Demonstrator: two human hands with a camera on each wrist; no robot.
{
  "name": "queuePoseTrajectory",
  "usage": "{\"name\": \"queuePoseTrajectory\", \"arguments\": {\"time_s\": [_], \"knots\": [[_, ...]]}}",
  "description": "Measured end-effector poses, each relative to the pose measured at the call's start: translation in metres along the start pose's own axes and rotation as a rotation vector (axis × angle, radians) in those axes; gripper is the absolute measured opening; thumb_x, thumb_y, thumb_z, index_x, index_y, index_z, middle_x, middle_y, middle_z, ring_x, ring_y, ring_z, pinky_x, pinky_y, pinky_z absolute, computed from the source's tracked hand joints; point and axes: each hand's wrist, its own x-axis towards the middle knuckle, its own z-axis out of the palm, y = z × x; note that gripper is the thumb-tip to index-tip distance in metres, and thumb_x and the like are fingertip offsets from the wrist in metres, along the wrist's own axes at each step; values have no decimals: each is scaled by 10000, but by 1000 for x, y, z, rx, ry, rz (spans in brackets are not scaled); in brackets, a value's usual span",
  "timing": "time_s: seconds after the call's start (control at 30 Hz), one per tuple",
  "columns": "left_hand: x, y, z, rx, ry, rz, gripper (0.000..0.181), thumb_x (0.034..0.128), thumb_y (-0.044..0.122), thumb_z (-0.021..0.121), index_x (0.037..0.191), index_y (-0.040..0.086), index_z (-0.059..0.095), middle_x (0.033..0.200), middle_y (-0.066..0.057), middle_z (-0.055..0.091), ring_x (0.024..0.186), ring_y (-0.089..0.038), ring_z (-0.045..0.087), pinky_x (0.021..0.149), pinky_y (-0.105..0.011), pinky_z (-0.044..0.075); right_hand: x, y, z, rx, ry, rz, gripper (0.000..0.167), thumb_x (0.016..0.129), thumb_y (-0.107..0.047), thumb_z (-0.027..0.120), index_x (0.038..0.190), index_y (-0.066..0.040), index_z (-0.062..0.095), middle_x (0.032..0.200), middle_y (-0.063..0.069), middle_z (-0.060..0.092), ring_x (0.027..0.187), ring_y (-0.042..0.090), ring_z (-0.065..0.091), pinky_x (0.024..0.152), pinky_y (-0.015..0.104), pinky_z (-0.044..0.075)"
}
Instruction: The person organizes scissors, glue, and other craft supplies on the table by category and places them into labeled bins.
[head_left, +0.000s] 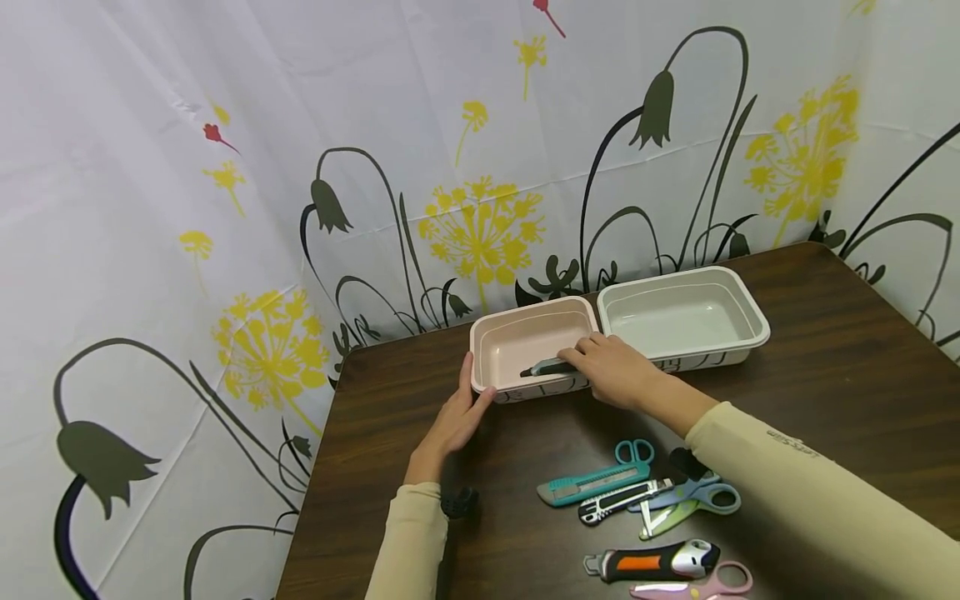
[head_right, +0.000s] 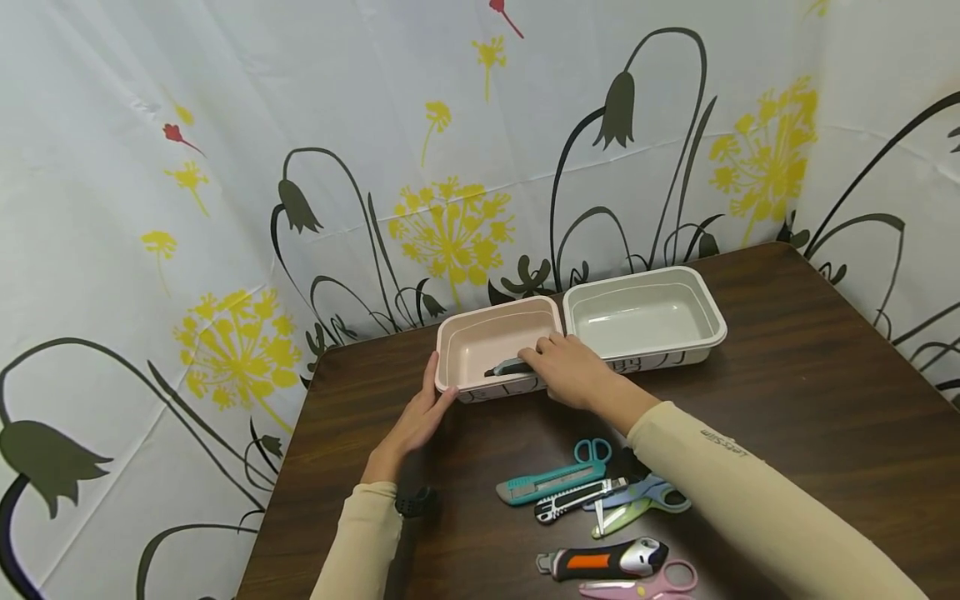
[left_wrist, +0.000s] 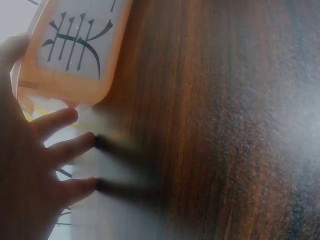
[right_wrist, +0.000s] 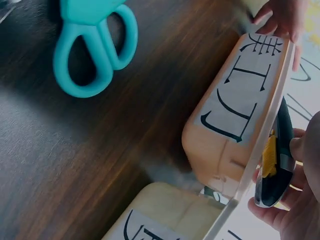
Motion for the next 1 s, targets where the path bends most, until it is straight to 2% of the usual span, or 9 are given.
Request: {"name": "queuePoseTrajectory", "arguments": {"time_s": [0.27, 0.5, 0.77, 0.9, 1.0], "knots": [[1, 1, 0, 2, -4, -8, 796, 987, 583, 430, 1582, 319, -29, 1523, -188, 366, 1286, -411, 468, 1032, -565, 351, 12, -1, 4, 46, -53, 15, 426, 857, -10, 612, 1279, -70, 600, 1061, 122, 645, 981, 299, 583, 836, 460, 475], [0, -1, 2, 16, 12, 20, 786, 998, 554, 434, 1586, 291, -17, 1505, -197, 392, 1276, -400, 480, 1020, -550, 371, 17, 0, 10, 100, -12, 4, 399, 815, 33, 594, 1195, -77, 645, 1043, 105, 657, 981, 306, 584, 888, 462, 454], [1, 1, 3, 8, 2, 19, 785, 994, 570, 428, 1585, 302, -13, 1491, -207, 409, 1259, -405, 494, 1014, -559, 373, 17, 1, 21, 217, 8, 19, 298, 930, 6, 529, 1169, -92, 678, 1062, 77, 657, 990, 284, 603, 919, 427, 459], [1, 0, 2, 11, 1, 15, 787, 993, 574, 427, 1585, 300, -14, 1496, -205, 402, 1264, -407, 488, 1018, -555, 371, 17, 1, 23, 255, 5, -17, 336, 895, 36, 523, 1161, -91, 684, 1058, 71, 643, 992, 276, 594, 915, 420, 461], [1, -1, 1, 5, 4, 16, 785, 998, 556, 437, 1587, 288, -8, 1494, -210, 403, 1263, -410, 488, 1019, -557, 368, 18, 1, 24, 240, 0, -50, 375, 850, 49, 533, 1172, -86, 671, 1057, 71, 632, 996, 272, 588, 912, 417, 463]]}}
